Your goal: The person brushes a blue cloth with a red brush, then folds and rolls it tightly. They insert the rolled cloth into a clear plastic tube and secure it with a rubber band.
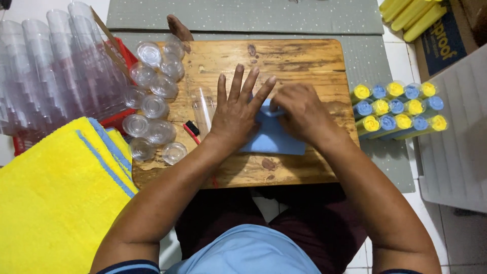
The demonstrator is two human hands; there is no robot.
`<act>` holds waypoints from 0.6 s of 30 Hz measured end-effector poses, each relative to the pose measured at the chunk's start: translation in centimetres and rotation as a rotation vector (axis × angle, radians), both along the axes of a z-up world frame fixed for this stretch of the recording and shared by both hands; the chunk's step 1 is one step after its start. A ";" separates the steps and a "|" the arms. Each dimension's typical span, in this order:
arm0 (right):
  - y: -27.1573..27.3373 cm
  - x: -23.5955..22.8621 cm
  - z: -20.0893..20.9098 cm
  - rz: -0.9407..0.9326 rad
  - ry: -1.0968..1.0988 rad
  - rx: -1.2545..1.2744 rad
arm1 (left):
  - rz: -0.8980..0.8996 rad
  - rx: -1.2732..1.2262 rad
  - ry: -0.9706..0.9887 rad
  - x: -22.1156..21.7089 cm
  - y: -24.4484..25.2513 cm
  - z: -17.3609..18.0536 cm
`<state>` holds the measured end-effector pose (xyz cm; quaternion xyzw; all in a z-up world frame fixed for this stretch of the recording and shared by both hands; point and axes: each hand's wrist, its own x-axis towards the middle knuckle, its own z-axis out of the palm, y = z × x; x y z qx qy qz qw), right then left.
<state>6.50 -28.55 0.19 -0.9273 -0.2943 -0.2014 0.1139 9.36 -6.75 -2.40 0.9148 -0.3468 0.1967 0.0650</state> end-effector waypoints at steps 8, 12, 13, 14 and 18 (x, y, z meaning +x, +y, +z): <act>-1.0 -5.5 -2.9 -0.002 -0.058 0.000 | -0.339 -0.053 -0.312 1.8 1.1 -1.8; -1.3 -7.2 -3.1 -0.054 -0.025 0.063 | -0.392 0.094 -0.204 0.5 3.0 -0.3; -1.2 -7.7 -2.7 -0.053 -0.024 0.062 | -0.392 0.093 -0.202 0.4 3.2 -0.5; -1.1 -8.2 -2.2 -0.045 0.005 0.073 | -0.388 0.160 -0.135 0.3 3.5 -0.8; -0.2 -10.5 -1.1 -0.095 0.058 0.046 | -0.345 0.318 0.097 -0.8 4.0 -0.5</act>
